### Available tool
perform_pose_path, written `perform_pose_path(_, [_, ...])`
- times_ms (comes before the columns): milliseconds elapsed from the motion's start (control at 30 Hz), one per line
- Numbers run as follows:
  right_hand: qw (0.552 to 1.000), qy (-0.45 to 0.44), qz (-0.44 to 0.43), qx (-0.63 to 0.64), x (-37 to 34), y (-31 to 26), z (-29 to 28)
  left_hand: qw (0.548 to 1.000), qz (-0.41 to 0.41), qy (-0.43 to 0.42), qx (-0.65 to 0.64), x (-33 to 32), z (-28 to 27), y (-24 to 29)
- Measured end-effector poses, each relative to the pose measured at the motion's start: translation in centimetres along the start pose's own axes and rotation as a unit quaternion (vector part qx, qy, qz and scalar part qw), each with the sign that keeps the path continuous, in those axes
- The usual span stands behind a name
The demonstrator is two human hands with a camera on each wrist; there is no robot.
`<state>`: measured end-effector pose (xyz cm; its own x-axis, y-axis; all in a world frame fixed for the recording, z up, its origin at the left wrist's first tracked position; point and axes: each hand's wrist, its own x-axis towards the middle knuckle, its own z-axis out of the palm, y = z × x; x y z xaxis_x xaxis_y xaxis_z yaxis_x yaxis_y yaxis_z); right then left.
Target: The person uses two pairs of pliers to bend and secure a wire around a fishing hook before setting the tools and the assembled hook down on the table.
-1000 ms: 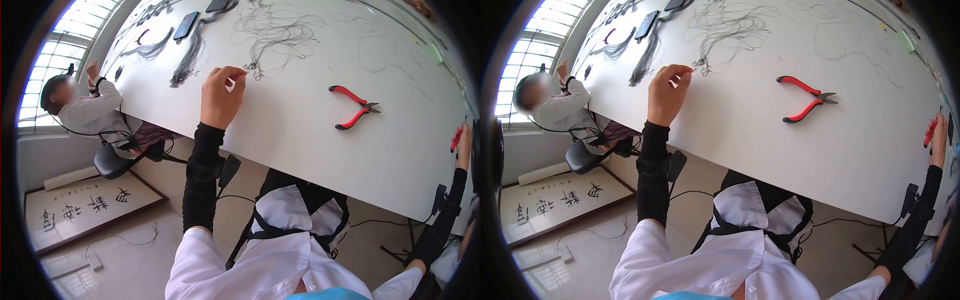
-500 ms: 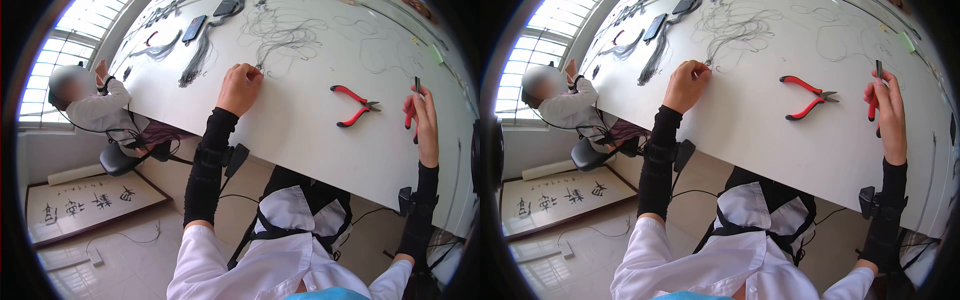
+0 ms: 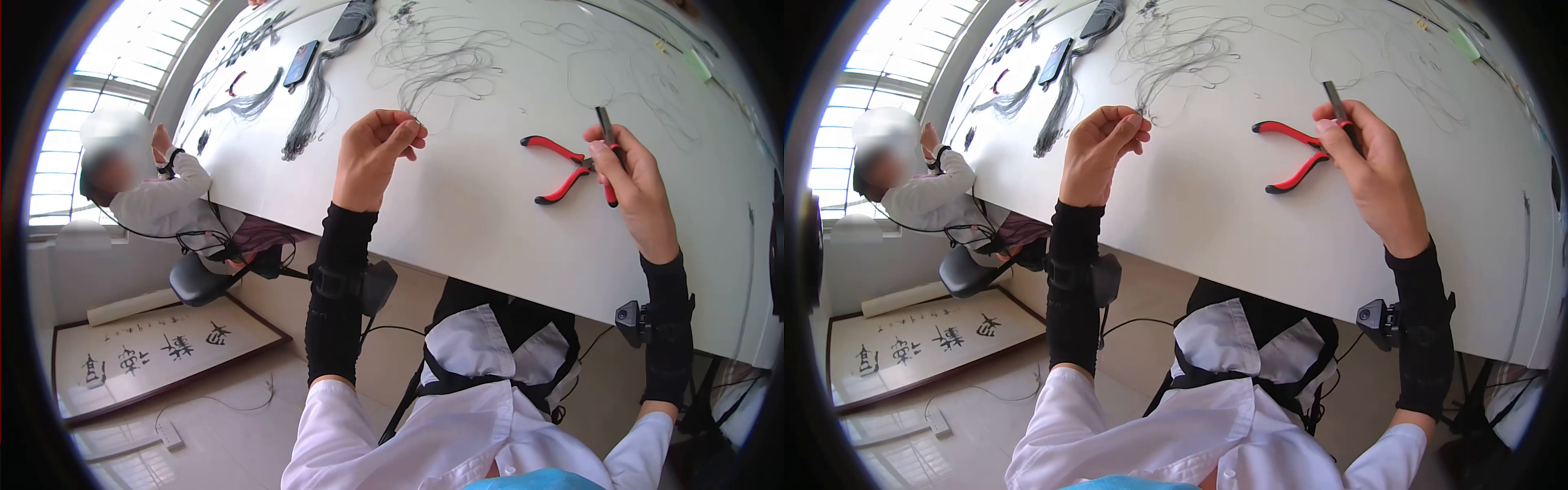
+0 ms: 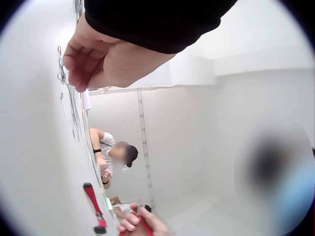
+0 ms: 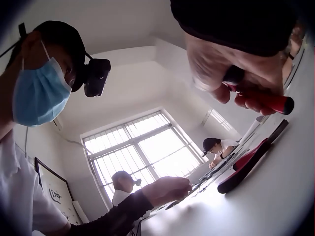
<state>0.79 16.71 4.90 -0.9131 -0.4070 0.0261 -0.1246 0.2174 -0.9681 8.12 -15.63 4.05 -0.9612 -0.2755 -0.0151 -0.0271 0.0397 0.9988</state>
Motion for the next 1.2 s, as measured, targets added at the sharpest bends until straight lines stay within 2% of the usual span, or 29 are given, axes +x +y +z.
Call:
perform_pose_path(200, [0.996,-0.058,0.005,0.061,0.0,-1.8,2.0,0.979,-0.05,-0.116,-0.158,-1.4,6.1,1.3])
perform_pose_path(367, [0.994,-0.048,-0.014,0.093,-0.1,-1.8,2.8,0.97,-0.061,-0.138,-0.192,-1.9,10.4,1.0])
perform_pose_path(567, [0.993,-0.039,-0.024,0.105,0.1,-1.1,2.1,0.97,-0.067,-0.144,-0.184,-1.9,12.1,1.3])
perform_pose_path(667, [0.993,-0.057,-0.01,0.102,0.3,-0.7,1.1,0.995,0.073,-0.061,0.011,-1.6,11.8,1.8])
perform_pose_path(700, [0.992,-0.065,-0.004,0.106,0.3,-0.6,0.8,0.989,0.123,-0.034,0.079,-1.5,11.9,2.3])
perform_pose_path(800, [0.988,-0.081,0.011,0.128,0.5,-0.1,0.4,0.926,0.291,-0.087,0.223,-0.4,11.7,2.2])
perform_pose_path(933, [0.984,-0.102,0.029,0.144,0.5,0.0,0.0,0.898,0.344,-0.096,0.255,0.0,12.7,2.2])
perform_pose_path(1033, [0.987,-0.095,0.033,0.129,0.5,0.2,-0.1,0.908,0.326,-0.095,0.245,0.0,12.9,2.0])
perform_pose_path(1200, [0.985,-0.089,0.031,0.143,0.4,0.1,0.1,0.902,0.339,-0.084,0.253,0.0,13.1,1.8])
